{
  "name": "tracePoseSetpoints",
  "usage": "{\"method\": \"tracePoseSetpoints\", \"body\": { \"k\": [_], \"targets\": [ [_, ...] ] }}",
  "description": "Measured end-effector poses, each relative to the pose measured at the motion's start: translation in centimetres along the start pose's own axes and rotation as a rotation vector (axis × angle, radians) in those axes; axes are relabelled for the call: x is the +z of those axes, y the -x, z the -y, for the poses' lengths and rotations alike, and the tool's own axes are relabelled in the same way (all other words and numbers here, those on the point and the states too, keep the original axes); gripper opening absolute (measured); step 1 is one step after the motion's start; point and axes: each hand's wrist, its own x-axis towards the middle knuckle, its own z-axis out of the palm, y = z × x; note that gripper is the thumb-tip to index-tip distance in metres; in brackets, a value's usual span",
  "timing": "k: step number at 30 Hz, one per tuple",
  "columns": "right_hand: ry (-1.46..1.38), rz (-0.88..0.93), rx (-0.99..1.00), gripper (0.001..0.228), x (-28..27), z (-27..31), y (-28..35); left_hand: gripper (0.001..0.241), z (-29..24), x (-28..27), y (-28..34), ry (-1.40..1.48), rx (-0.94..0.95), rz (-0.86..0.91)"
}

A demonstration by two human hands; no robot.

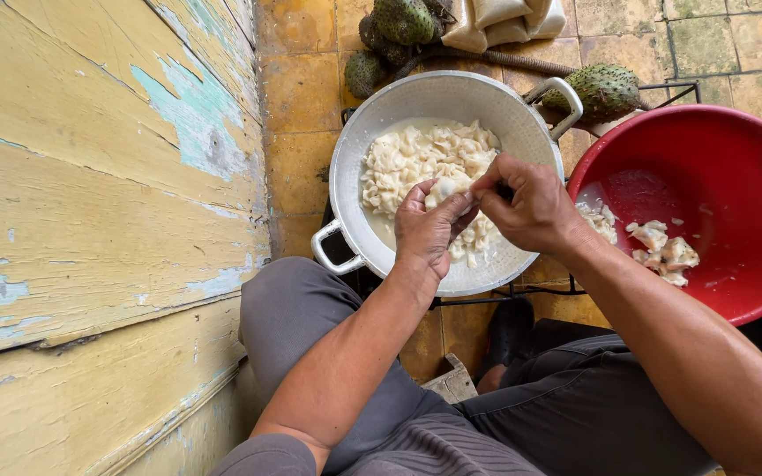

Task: Manually separating and transferring fruit segments from a bowl to a pan with liquid

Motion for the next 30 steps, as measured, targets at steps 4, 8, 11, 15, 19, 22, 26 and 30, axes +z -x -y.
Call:
{"method": "tracePoseSetpoints", "body": {
  "k": [4, 8, 11, 15, 19, 22, 26, 30],
  "targets": [
    [-0.034, -0.009, 0.102, 0.01, -0.3, 0.4, 0.1, 0.044, 0.4, 0.2, -0.2, 0.001, 0.009, 0.011],
    [0.03, -0.06, 0.209, 0.012, -0.3, -0.9, -0.2, 0.045, 0.1, 0.3, 0.0, -0.007, 0.025, 0.008],
    [0.07, -0.076, 0.268, 0.015, -0.9, -2.0, -0.2, 0.043, -0.4, 0.7, 0.2, 0.013, 0.031, 0.009],
    [0.162, -0.116, 0.263, 0.015, -1.5, -2.6, -0.5, 0.044, -1.8, 0.8, 0.0, 0.012, 0.049, 0.02],
    [0.143, -0.028, 0.199, 0.017, -1.9, 0.4, -0.6, 0.037, -3.1, 0.7, -0.3, 0.04, 0.021, 0.035],
    [0.157, -0.023, 0.199, 0.017, -2.2, -0.2, -0.1, 0.027, -2.4, 0.2, -0.4, 0.044, -0.024, 0.024],
    [0.123, -0.015, 0.133, 0.009, -2.0, -0.7, -0.5, 0.026, -2.0, -0.1, -0.6, -0.003, -0.025, 0.041],
    [0.151, -0.015, 0.129, 0.013, -2.7, 0.5, -0.9, 0.024, -1.8, 0.6, -1.6, -0.009, 0.006, 0.067]
  ]
}}
